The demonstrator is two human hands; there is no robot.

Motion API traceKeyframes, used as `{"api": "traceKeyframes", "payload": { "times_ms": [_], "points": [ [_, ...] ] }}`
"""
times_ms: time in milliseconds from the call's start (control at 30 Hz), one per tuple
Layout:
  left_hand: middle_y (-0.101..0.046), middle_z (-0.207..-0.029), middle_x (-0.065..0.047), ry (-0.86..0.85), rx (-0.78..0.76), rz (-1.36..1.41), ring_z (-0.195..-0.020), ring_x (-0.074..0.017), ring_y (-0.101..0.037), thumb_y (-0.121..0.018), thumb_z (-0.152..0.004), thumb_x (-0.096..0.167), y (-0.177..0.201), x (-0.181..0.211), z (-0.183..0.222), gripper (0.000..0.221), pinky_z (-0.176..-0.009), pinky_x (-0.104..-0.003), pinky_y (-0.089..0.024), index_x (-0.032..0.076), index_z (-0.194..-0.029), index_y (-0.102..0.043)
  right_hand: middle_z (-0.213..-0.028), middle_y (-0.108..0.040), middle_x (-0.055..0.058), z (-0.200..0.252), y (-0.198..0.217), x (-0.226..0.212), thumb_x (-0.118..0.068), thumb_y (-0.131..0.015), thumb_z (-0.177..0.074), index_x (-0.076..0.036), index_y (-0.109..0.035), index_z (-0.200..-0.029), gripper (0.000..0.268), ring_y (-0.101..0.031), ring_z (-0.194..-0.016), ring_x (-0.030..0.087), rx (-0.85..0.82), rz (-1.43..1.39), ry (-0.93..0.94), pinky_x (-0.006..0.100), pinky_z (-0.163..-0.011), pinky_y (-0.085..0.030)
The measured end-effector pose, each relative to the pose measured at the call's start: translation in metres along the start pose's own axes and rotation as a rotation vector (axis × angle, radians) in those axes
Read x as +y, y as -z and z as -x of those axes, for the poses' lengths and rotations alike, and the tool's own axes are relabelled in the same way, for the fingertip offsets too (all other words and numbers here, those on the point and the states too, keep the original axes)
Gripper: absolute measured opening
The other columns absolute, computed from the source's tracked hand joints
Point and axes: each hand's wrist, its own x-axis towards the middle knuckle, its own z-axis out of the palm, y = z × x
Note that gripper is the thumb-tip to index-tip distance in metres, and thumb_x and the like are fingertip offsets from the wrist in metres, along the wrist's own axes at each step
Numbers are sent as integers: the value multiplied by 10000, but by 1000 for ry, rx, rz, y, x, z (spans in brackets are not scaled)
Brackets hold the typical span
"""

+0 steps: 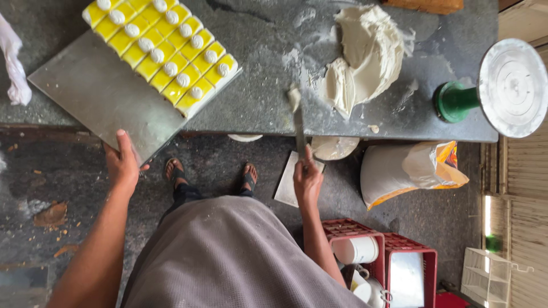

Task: The person cuts a rectangular yellow cake into uniform slices using a knife and a metal scraper as a guide, then uses a piping bag to apply swirls of white frosting to each slice.

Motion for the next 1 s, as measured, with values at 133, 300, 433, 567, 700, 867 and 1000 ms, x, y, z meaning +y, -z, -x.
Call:
{"api": "traceKeyframes", "payload": {
  "times_ms": [133,300,433,567,700,867,1000],
  "points": [
    [-581,-1387,-183,-5,10,-5,-996,-247,-705,-430,-1067,651,-1,0,1,774,-548,-320,-593,99,-1587,-275,-678,-663,170,9,38,-4,-106,-635,-999,-196,-632,-1488,497,-494,-606,120,-238,-164,-221,303,-544,-420],
    [-568,-1376,-184,-26,23,21,-981,-250,-701,-437,-1066,641,-2,0,1,777,-536,-313,-586,109,-1595,-234,-1108,-755,90,-3,98,8,-48,-701,-883,-160,-776,-1172,319,-718,-880,218,153,420,441,328,-699,-589],
    [-553,-1408,-177,-96,26,60,-1014,-229,-714,-445,-1092,640,-4,-3,5,767,-543,-308,-608,102,-1599,-242,-1138,-763,64,-18,76,18,-39,-739,-921,-146,-769,-1023,151,-740,-935,230,244,456,544,326,-733,-609],
    [-577,-1371,-182,-39,43,29,-941,-241,-714,-433,-1077,642,-2,-4,0,769,-519,-311,-584,113,-1604,-249,-1086,-763,59,-15,38,13,-78,-733,-842,-117,-762,-1021,186,-725,-921,233,204,399,585,356,-761,-594],
    [-576,-1389,-198,-50,6,46,-968,-248,-720,-443,-1083,644,-1,-9,-2,794,-534,-312,-593,90,-1607,-220,-918,-769,112,18,41,1,-52,-664,-966,-21,-643,-1306,342,-602,-623,91,-112,-334,-99,268,-514,-470],
    [-533,-1410,-202,-44,-15,23,-1035,-242,-721,-439,-1092,651,2,-6,0,828,-553,-311,-625,75,-1616,-157,-905,-749,130,64,47,-12,-45,-555,-999,-6,-464,-1514,525,-533,-510,54,18,-558,-228,225,-425,-409],
    [-530,-1383,-215,-86,-7,0,-1002,-250,-716,-431,-1070,639,2,3,4,861,-528,-306,-620,53,-1605,-94,-849,-744,138,69,29,-17,-44,-562,-987,-37,-453,-1519,543,-521,-471,63,58,-535,-394,240,-392,-390]
  ]
}}
